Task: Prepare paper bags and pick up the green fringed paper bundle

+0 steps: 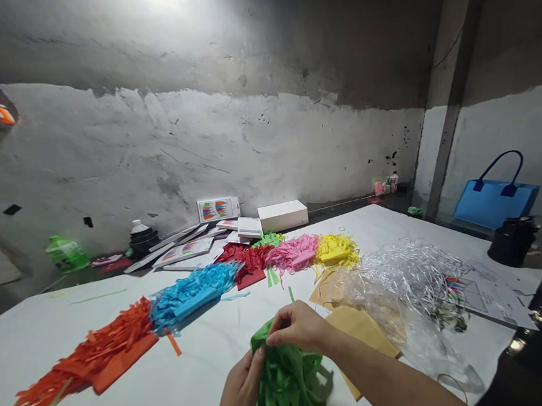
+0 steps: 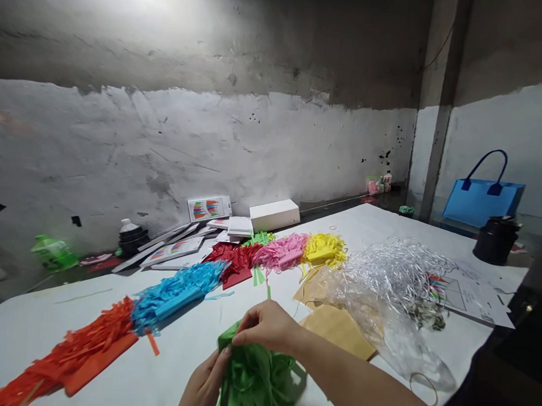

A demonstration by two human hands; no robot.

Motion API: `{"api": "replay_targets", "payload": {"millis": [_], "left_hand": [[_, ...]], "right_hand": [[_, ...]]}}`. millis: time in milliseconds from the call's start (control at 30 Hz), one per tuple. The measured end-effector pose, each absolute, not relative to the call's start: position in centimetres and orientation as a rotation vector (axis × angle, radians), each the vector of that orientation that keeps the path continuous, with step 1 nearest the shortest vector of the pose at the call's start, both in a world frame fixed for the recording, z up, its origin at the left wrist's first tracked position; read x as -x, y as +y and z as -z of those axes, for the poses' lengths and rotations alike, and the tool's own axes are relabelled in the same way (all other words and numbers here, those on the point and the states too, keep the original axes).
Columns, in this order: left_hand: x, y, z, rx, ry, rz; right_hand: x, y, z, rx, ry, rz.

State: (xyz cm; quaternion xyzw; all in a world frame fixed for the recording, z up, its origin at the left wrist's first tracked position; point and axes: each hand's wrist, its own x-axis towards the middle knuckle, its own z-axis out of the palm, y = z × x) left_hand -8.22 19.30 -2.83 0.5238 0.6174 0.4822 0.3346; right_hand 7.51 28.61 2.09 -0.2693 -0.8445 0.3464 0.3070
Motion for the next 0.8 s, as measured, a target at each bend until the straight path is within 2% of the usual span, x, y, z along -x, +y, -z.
{"api": "replay_targets", "payload": {"millis": [200,367,533,800], "left_hand": [[8.5,19.4,2.1,-1.626,1.772,-1.143],[8.9,19.4,1.9,-1.818,1.841,-0.989],[10.1,19.5,2.4,-1.92,1.892,-0.895],[10.6,19.6,4.7,-1.983,1.813,-1.201]], "right_hand": [[-8.3,26.9,-3.4,0.654,-2.345,-0.597],[-8.3,26.7,-3.3,0.67,-2.377,-0.675],[-7.9,28.5,-2.4,0.871,-2.083,-1.029],[-7.0,30.5,1.1,0.836,-1.433,-1.858]]}}
